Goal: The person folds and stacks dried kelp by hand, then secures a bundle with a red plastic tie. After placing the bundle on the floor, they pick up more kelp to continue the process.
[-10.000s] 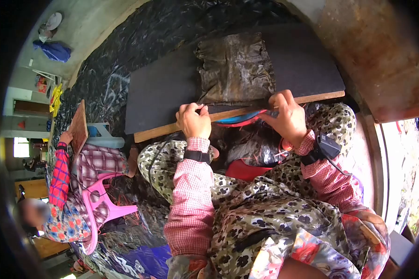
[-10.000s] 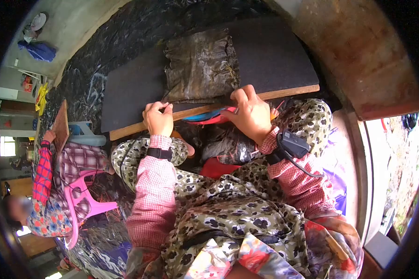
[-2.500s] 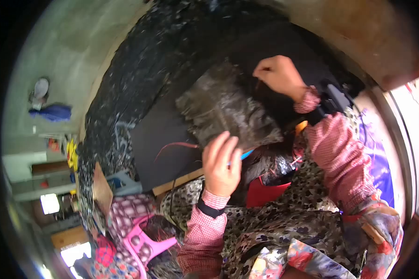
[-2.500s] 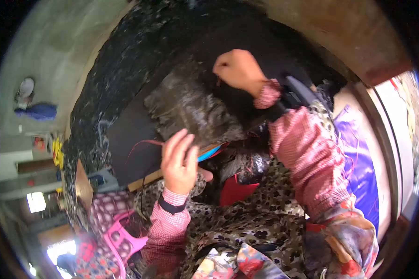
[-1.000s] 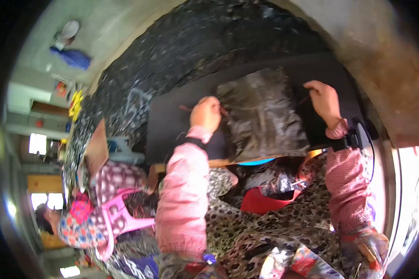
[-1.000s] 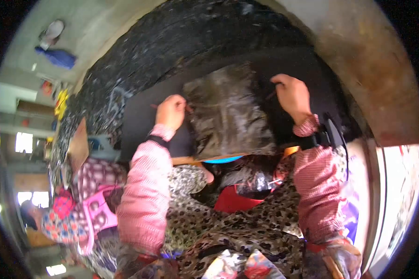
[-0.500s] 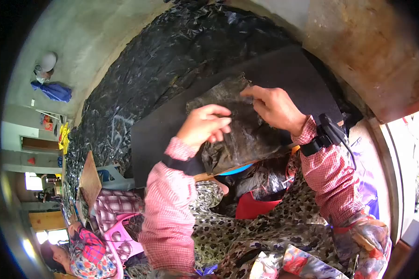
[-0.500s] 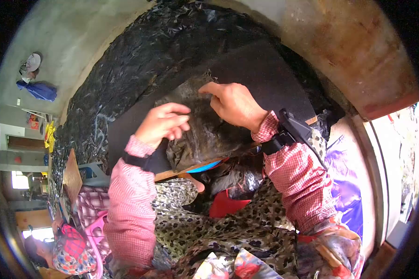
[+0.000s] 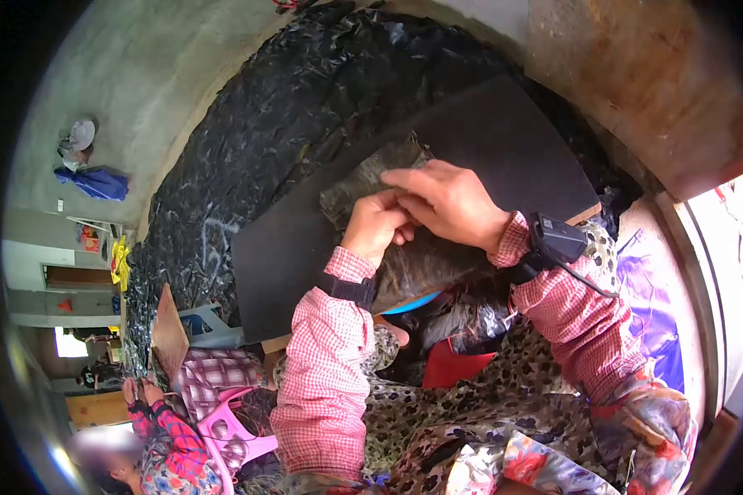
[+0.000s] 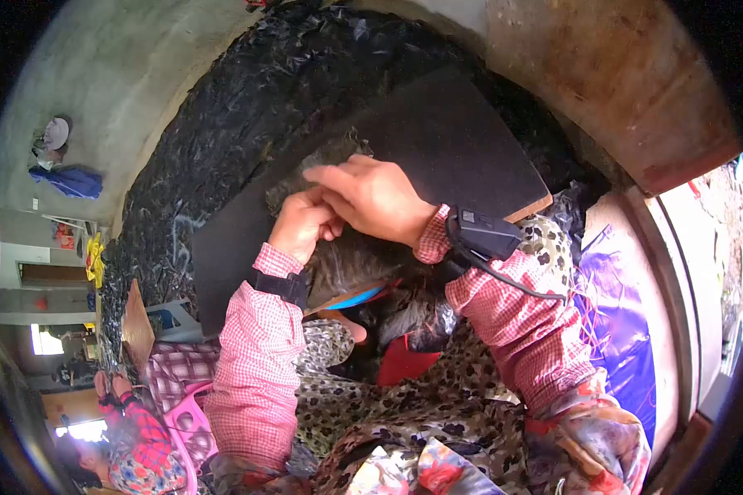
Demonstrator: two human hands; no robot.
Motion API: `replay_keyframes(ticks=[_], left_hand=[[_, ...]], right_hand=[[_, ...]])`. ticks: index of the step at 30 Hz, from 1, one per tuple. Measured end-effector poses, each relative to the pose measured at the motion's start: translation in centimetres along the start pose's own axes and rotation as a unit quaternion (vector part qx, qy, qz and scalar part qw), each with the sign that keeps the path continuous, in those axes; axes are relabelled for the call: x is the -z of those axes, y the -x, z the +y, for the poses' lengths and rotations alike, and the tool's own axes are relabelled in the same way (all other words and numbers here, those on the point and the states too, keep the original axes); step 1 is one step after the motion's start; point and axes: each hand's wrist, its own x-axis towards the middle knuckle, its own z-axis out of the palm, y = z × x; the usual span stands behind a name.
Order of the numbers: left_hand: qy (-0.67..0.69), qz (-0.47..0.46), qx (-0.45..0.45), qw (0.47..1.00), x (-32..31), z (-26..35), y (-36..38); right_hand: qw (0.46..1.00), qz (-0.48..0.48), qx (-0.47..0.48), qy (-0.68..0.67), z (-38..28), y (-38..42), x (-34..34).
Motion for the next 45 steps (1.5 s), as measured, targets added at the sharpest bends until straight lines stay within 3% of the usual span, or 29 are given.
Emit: replay_keyframes(ticks=[2, 4, 5, 6, 8, 10, 13, 16, 18, 22, 24, 26, 27, 28, 29, 30, 32, 34, 36, 38, 41, 45], left_hand=[[0.006, 0.011, -0.005, 1.000, 0.0, 0.6, 0.4], [0.032, 0.050, 0.010, 0.998, 0.2, 1.0, 0.9], [0.032, 0.052, 0.009, 0.998, 0.4, 0.9, 1.0], [0.032, 0.052, 0.010, 0.998, 0.5, 0.9, 1.0], [0.028, 0.052, 0.012, 0.998, 0.6, 1.1, 1.0], [0.031, 0.050, 0.013, 0.998, 0.6, 1.3, 0.9], [0.037, 0.052, 0.007, 0.998, 1.1, 1.2, 1.4], [-0.030, 0.060, -0.010, 0.998, 3.2, 1.5, 2.6], [-0.115, 0.094, 0.010, 0.989, 5.6, 1.3, 3.9], [-0.307, 0.158, 0.047, 0.937, 10.9, -1.8, 5.3], [-0.356, 0.165, 0.075, 0.917, 11.9, -2.4, 5.9], [-0.376, 0.169, 0.073, 0.908, 12.6, -3.1, 6.3], [-0.400, 0.169, 0.071, 0.898, 12.8, -3.2, 6.6], [-0.395, 0.175, 0.073, 0.899, 13.0, -3.2, 6.9], [-0.414, 0.184, 0.017, 0.891, 13.0, -3.1, 7.2], [-0.434, 0.191, -0.039, 0.880, 12.8, -2.8, 7.4], [-0.410, 0.214, -0.060, 0.885, 12.1, -1.9, 7.6], [-0.523, 0.243, -0.164, 0.800, 11.6, -1.1, 7.4], [-0.497, 0.233, -0.177, 0.817, 11.0, -0.9, 6.9], [-0.390, 0.216, -0.153, 0.882, 9.8, -0.7, 6.4], [-0.407, 0.200, -0.186, 0.871, 9.0, -0.3, 6.0], [-0.344, 0.195, -0.189, 0.899, 9.3, -1.2, 5.0]], right_hand=[[0.990, 0.050, -0.093, -0.093, -0.2, -0.1, 0.4], [0.979, -0.021, -0.176, -0.098, 0.7, -0.4, 1.5], [0.976, -0.086, -0.178, -0.090, 1.6, -0.1, 1.8], [0.976, -0.086, -0.178, -0.090, 2.0, 0.2, 1.5], [0.983, -0.141, -0.109, -0.047, 2.7, 0.7, 0.9], [0.976, -0.159, -0.139, -0.057, 2.8, 0.7, 0.5], [0.981, -0.128, -0.135, -0.057, 2.7, 0.7, 0.3], [0.930, -0.030, -0.322, -0.175, 4.4, 1.2, 0.4], [0.803, 0.047, -0.442, -0.396, 5.1, 0.9, 2.0], [0.691, 0.213, -0.461, -0.515, 7.1, 1.1, 4.7], [0.684, 0.255, -0.449, -0.515, 7.6, 0.9, 5.5], [0.735, 0.253, -0.423, -0.466, 6.9, 0.1, 5.6], [0.736, 0.245, -0.423, -0.468, 5.8, -0.6, 5.3], [0.799, 0.152, -0.397, -0.426, 4.5, -1.4, 4.8], [0.849, 0.057, -0.364, -0.378, 3.2, -2.1, 4.0], [0.870, 0.001, -0.341, -0.355, 1.8, -2.8, 2.8], [0.930, -0.102, -0.282, -0.212, -1.1, -4.6, 0.0], [0.965, -0.153, -0.175, -0.118, -1.9, -5.4, -3.6], [0.950, -0.219, -0.200, -0.099, -3.0, -5.9, -6.2], [0.949, -0.245, -0.180, -0.079, -2.1, -5.5, -8.7], [0.891, -0.335, -0.278, -0.128, -2.2, -5.0, -10.0], [0.847, -0.390, -0.284, -0.224, -1.7, -4.2, -10.2]])
